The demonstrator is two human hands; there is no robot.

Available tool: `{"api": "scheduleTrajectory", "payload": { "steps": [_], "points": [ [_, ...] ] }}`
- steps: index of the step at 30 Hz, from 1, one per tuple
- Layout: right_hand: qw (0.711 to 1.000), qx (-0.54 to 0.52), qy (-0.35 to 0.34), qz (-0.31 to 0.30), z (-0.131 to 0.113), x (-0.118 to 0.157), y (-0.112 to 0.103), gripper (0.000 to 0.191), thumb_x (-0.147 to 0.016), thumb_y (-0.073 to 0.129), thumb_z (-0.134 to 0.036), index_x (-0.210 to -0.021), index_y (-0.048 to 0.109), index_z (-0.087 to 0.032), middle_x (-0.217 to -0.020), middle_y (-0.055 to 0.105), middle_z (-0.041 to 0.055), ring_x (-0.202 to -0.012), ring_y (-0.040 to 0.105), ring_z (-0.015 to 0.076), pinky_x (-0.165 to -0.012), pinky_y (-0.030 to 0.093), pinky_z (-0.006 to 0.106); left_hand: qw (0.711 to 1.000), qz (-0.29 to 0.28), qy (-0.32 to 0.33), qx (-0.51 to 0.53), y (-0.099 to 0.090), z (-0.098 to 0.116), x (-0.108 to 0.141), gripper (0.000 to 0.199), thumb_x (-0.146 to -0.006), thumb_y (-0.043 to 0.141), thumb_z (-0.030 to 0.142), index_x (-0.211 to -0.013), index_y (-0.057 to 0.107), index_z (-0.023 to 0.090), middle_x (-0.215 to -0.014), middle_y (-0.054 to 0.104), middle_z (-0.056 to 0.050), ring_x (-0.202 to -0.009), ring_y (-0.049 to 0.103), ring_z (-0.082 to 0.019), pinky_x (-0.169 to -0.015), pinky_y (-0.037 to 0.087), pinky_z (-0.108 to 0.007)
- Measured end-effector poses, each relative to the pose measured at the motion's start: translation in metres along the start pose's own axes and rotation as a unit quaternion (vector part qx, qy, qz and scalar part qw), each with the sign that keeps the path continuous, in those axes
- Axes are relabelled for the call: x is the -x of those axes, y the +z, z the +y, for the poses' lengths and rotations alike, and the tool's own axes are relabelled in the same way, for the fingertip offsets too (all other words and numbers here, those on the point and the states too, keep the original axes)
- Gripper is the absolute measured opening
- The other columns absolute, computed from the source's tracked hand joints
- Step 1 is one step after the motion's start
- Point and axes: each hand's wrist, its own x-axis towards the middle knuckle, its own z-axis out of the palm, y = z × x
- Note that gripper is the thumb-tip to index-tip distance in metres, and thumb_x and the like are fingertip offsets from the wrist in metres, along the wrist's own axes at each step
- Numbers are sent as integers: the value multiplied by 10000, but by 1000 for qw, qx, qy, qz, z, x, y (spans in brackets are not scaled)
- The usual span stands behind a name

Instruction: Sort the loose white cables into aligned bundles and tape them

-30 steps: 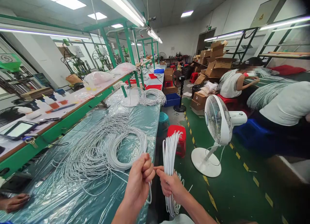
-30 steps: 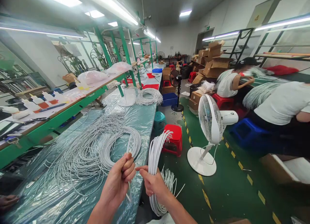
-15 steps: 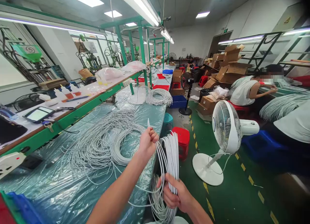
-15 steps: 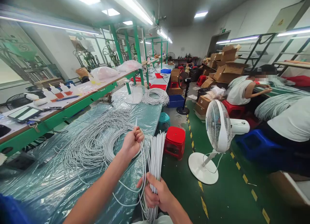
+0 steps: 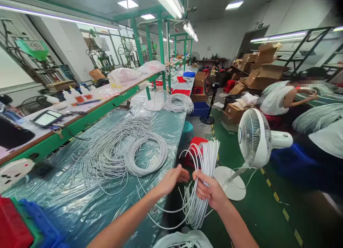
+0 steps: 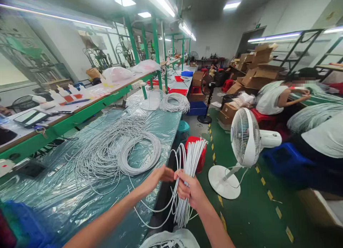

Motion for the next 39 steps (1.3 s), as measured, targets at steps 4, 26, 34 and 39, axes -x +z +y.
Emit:
{"api": "scheduleTrajectory", "payload": {
  "steps": [4,26,34,39],
  "points": [
    [996,-12,-38,77,-19,-7,-15,291,-714,787,-408,-704,639,-157,-345,233,-123,-312,140,40,-315,235,162,973,-165,22,-161,13,-30,46,567,-934,388,605,-959,683,120,-918,698,-95,-851,652,-210,-833,492,-353],
    [979,-120,-139,92,-40,-9,-24,145,-773,718,-272,-796,700,-130,-372,203,-127,-329,127,45,-334,223,180,989,40,87,-116,55,-29,15,391,-932,410,559,-775,464,205,-555,328,83,-459,283,-81,-457,253,-209],
    [977,-133,-95,133,-23,-30,-14,392,-877,647,-497,-928,690,-111,-365,231,-127,-339,131,62,-346,196,201,986,111,109,-67,30,42,14,557,-744,587,718,-657,410,198,-558,306,87,-443,214,-43,-395,185,-173],
    [981,-115,-68,138,-8,-32,-6,564,-885,567,-636,-969,677,-89,-363,251,-122,-336,155,66,-342,209,200,984,86,139,-73,33,98,4,510,-769,599,669,-679,425,198,-518,245,111,-411,183,-36,-383,172,-168]
  ]
}}
